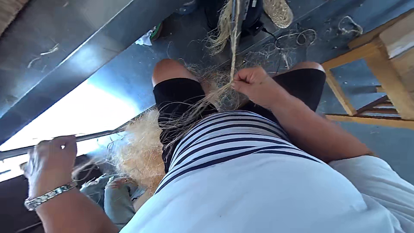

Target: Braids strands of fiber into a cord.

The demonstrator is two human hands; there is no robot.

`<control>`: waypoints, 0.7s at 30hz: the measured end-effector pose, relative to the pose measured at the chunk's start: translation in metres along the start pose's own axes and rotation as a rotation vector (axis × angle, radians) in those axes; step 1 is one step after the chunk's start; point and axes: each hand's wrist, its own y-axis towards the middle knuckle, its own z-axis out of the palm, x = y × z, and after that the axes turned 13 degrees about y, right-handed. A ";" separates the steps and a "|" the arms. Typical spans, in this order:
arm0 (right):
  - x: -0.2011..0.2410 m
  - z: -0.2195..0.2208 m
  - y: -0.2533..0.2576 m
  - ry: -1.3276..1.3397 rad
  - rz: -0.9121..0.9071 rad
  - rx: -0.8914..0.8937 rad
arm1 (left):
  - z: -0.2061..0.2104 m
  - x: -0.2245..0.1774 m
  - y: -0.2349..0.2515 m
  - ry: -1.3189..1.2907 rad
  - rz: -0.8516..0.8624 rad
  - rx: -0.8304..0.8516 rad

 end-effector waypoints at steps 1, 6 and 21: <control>0.001 0.000 -0.001 -0.014 0.006 0.002 | -0.016 -0.042 -0.007 -0.030 0.131 -0.083; 0.001 0.000 -0.005 -0.058 -0.022 0.008 | -0.063 -0.254 -0.043 -0.401 0.948 -0.277; -0.004 -0.015 -0.011 -0.122 -0.060 0.013 | -0.040 -0.381 -0.041 -0.847 1.119 0.637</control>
